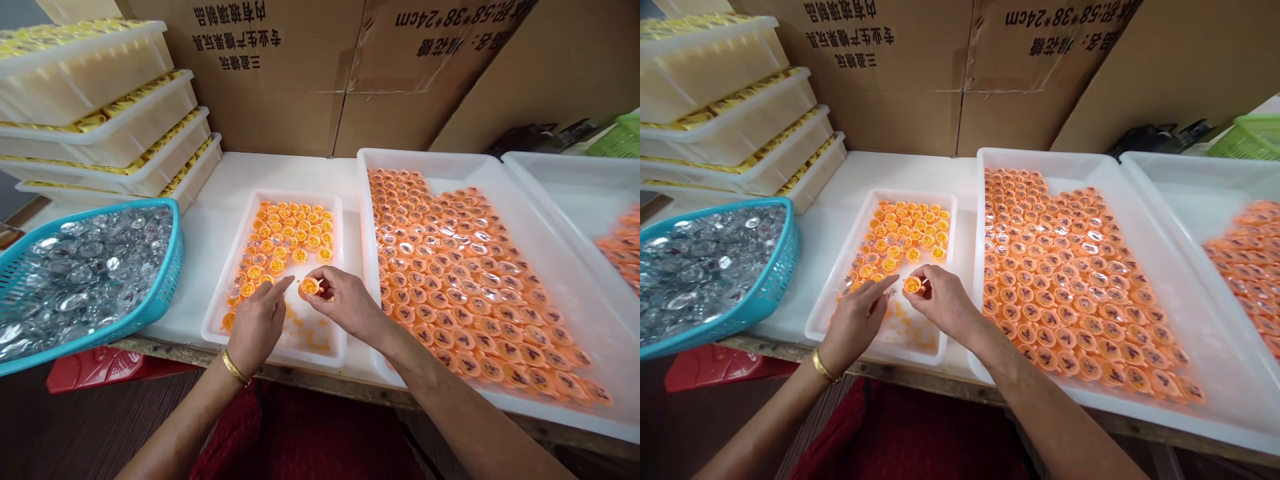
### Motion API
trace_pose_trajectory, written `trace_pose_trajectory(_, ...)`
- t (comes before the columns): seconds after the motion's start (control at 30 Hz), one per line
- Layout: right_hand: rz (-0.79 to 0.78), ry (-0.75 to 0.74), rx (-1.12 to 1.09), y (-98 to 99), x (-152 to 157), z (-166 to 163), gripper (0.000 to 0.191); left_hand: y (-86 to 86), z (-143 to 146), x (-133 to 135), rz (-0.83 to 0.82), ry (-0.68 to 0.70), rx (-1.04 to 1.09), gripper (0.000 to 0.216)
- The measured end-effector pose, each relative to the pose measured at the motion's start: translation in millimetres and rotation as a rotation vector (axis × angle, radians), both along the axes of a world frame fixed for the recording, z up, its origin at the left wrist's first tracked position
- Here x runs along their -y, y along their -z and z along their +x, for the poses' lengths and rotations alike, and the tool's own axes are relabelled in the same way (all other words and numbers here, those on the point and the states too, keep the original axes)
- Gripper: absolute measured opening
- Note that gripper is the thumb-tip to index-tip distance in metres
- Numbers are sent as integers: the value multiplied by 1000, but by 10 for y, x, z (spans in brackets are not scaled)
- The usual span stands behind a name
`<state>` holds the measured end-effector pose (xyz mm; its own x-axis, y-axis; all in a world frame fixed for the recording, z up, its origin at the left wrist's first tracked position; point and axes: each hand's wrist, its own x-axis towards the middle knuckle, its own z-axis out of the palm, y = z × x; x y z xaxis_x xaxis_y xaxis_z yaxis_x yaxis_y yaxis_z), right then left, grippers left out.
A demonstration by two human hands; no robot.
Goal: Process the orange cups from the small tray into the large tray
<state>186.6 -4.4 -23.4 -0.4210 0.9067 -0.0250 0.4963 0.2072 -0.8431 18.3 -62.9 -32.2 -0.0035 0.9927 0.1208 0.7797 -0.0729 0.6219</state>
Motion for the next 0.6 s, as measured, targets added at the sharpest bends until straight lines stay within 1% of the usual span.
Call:
trace_pose_trajectory(0.07, -34, -10, -27, 0, -7, 6, 20, -35, -27, -37, -59, -97, 279, 39)
trace_pose_trajectory(0.13, -81, -23, -72, 8, -15, 10, 21, -81, -36, -53, -185, -209, 699, 36)
trace_pose_trajectory(0.2, -152, -36, -135, 17, -19, 12, 24, -119, -22, -58, -331, -293, 1125, 30)
trace_pose_trajectory(0.23, -198, -40, -171, 20, -19, 12, 25, -130, -8, -60, -382, -318, 1290, 27)
trace_pose_trajectory(0.27, -249, -44, -213, 21, -18, 11, 27, -136, 10, -62, -415, -335, 1410, 24)
trace_pose_trajectory(0.33, -349, -49, -304, 18, -13, 7, 30, -132, 48, -73, -433, -347, 1532, 22)
trace_pose_trajectory(0.4, -412, -52, -375, 8, -9, 3, 32, -115, 85, -87, -419, -353, 1577, 21)
trace_pose_trajectory(0.6, -475, -59, -533, -11, -30, 0, 33, -80, 155, -135, -380, -385, 1575, 22)
